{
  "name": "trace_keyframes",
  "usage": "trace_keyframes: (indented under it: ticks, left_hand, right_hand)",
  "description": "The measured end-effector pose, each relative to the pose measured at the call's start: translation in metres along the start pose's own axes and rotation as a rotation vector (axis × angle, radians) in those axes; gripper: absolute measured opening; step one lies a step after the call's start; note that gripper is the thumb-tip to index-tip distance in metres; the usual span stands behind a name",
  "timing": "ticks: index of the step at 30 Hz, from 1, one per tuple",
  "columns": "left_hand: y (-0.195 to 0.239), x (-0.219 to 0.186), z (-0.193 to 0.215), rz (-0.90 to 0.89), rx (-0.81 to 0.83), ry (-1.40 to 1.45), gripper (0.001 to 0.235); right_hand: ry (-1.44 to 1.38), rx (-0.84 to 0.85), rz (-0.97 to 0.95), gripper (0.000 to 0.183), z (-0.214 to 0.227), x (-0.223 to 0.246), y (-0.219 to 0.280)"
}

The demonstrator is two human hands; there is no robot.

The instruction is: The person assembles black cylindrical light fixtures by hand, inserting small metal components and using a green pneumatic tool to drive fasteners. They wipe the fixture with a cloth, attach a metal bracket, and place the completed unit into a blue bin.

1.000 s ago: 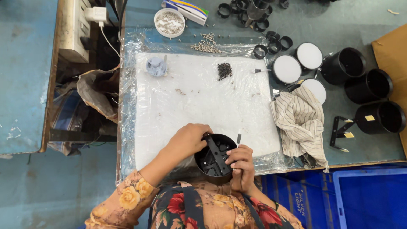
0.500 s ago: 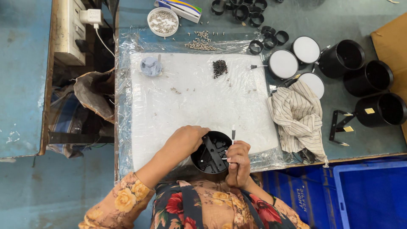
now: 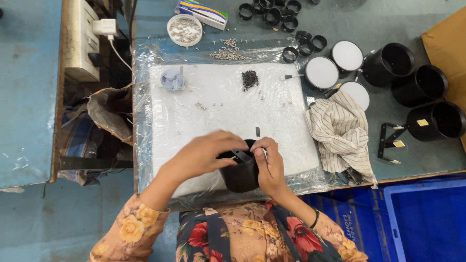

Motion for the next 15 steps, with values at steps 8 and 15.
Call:
trace_keyframes:
  ticks: [8,15]
  left_hand:
    - [-0.006,0.017,-0.015,-0.153,-0.04,-0.135,0.02]
    - [0.005,0.029,-0.019,-0.179,-0.134,-0.147,0.021]
  right_hand:
    - [0.13,0.087,-0.139,0.03,-0.012,0.002,-0.024]
    - [0.131,0.117,-0.137,0.03,-0.022,0.004,-0.035]
Point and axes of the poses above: each hand's wrist, its own y-axis away from the middle knuckle, its own z-axis out of the back of the hand, x = y × z, the point moved 4 cm from there along -y, towards the middle knuckle, and after that the axes turned 4 degrees about -x, right-handed, at the moved point
